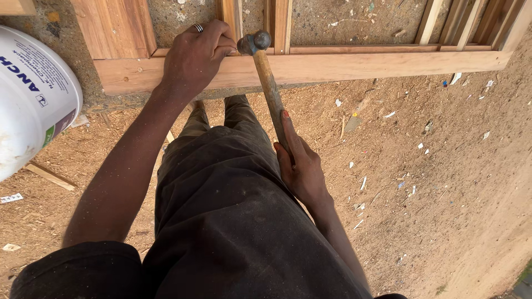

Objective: The person assembles a wooden frame by hammering nails into the joints. They pick up nails from a packet and use a hammer to secure the wooden slats together on a dirt ground.

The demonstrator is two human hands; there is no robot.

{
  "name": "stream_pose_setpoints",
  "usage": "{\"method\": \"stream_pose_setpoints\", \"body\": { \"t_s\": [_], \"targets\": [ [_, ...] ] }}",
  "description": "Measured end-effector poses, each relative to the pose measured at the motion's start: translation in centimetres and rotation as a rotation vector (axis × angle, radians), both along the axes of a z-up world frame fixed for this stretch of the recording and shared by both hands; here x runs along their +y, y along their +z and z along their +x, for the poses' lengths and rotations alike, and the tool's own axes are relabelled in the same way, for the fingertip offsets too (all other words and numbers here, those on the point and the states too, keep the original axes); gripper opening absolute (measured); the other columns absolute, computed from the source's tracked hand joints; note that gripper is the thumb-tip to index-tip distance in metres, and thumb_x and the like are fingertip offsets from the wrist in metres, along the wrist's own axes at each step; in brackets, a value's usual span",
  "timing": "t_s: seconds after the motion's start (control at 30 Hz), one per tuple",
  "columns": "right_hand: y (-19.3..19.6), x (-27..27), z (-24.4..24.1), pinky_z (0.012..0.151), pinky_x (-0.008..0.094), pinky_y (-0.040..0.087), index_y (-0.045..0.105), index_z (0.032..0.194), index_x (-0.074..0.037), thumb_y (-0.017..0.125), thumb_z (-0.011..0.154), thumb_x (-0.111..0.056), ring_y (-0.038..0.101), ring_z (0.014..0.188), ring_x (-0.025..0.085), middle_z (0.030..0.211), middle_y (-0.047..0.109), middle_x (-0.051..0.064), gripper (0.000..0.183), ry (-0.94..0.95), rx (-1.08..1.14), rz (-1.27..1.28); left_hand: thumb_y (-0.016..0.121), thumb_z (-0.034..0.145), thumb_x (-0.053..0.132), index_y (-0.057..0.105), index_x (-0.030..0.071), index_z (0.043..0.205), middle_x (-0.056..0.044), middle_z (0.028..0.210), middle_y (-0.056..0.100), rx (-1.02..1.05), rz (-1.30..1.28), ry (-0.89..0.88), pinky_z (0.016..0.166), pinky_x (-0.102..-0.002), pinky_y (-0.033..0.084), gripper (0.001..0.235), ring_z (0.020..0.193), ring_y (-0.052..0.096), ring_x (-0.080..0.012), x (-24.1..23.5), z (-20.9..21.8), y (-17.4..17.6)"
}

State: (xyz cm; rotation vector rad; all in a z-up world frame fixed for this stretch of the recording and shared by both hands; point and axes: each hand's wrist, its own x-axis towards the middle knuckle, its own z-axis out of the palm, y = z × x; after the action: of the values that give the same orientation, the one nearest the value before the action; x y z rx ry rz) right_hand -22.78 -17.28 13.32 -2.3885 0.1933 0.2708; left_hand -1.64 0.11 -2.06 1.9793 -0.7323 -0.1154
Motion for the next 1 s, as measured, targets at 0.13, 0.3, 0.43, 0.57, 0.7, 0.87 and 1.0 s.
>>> {"method": "stream_pose_setpoints", "body": {
  "t_s": [0.13, 0.3, 0.43, 0.57, 0.7, 0.87, 1.0],
  "targets": [
    [-0.1, 0.0, 0.0, 0.073, 0.042, 0.063, 0.027, 0.164, -0.018, 0.063, 0.105, -0.01, 0.079, 0.093, 0.032, 0.115, 0.074, 0.021, 0.07, -0.048, 0.112, -0.016, 0.077, 0.102, 0.014, 0.061, 0.007, 0.111, -0.007, 0.097, 0.078, -0.015, 0.02, 0.012, 0.075, -0.035, 0.062, 0.02, 0.096, 0.076, -0.0224, -0.1, -0.1, -0.2],
    [-0.3, -0.3, 0.4, 0.067, 0.042, 0.06, 0.027, 0.165, -0.018, 0.064, 0.105, -0.01, 0.076, 0.081, 0.027, 0.101, 0.074, 0.018, 0.071, -0.009, 0.099, -0.029, 0.076, 0.102, 0.014, 0.061, 0.006, 0.112, -0.007, 0.097, 0.078, -0.031, 0.051, 0.015, 0.074, -0.035, 0.062, 0.02, 0.097, 0.076, -0.0233, -0.1, 0.0, -0.2],
    [0.4, 0.3, 0.0, 0.065, 0.041, 0.058, 0.026, 0.166, -0.019, 0.063, 0.106, -0.01, 0.075, 0.078, 0.024, 0.097, 0.074, 0.017, 0.071, -0.033, 0.036, -0.036, 0.076, 0.103, 0.016, 0.06, 0.006, 0.112, -0.007, 0.097, 0.078, 0.014, 0.05, 0.009, 0.074, -0.035, 0.062, 0.02, 0.097, 0.076, -0.0233, 0.0, -0.1, -0.1],
    [0.2, 0.4, 0.3, 0.062, 0.041, 0.058, 0.027, 0.165, -0.019, 0.064, 0.105, -0.01, 0.073, 0.073, 0.024, 0.093, 0.073, 0.016, 0.071, -0.032, 0.106, -0.055, 0.074, 0.103, 0.014, 0.059, 0.005, 0.115, -0.009, 0.099, 0.078, -0.014, 0.02, -0.014, 0.075, -0.036, 0.062, 0.021, 0.099, 0.076, -0.0233, 0.1, 0.1, 0.0],
    [-0.3, 0.2, 0.5, 0.063, 0.04, 0.059, 0.025, 0.166, -0.019, 0.062, 0.105, -0.009, 0.074, 0.077, 0.024, 0.099, 0.073, 0.018, 0.072, -0.021, 0.01, -0.039, 0.075, 0.102, 0.017, 0.06, 0.005, 0.11, -0.011, 0.096, 0.077, 0.074, 0.066, 0.004, 0.071, -0.036, 0.061, 0.021, 0.094, 0.076, -0.0239, 0.0, 0.3, 0.7],
    [-0.1, 0.2, 0.0, 0.063, 0.042, 0.059, 0.026, 0.164, -0.019, 0.063, 0.103, -0.011, 0.074, 0.075, 0.026, 0.092, 0.074, 0.017, 0.072, -0.056, 0.114, -0.079, 0.074, 0.099, 0.014, 0.06, 0.005, 0.11, -0.008, 0.096, 0.077, 0.067, 0.073, -0.008, 0.076, -0.036, 0.061, 0.02, 0.095, 0.076, -0.0244, -0.1, 0.4, 1.0],
    [0.2, 0.1, 0.4, 0.067, 0.043, 0.061, 0.026, 0.165, -0.019, 0.064, 0.102, -0.01, 0.077, 0.083, 0.03, 0.104, 0.075, 0.022, 0.074, -0.052, 0.16, -0.035, 0.073, 0.1, 0.012, 0.06, 0.004, 0.11, -0.007, 0.097, 0.078, 0.107, 0.078, -0.011, 0.077, -0.037, 0.061, 0.018, 0.096, 0.075, -0.0236, -0.1, 0.4, 1.4]
  ]
}}
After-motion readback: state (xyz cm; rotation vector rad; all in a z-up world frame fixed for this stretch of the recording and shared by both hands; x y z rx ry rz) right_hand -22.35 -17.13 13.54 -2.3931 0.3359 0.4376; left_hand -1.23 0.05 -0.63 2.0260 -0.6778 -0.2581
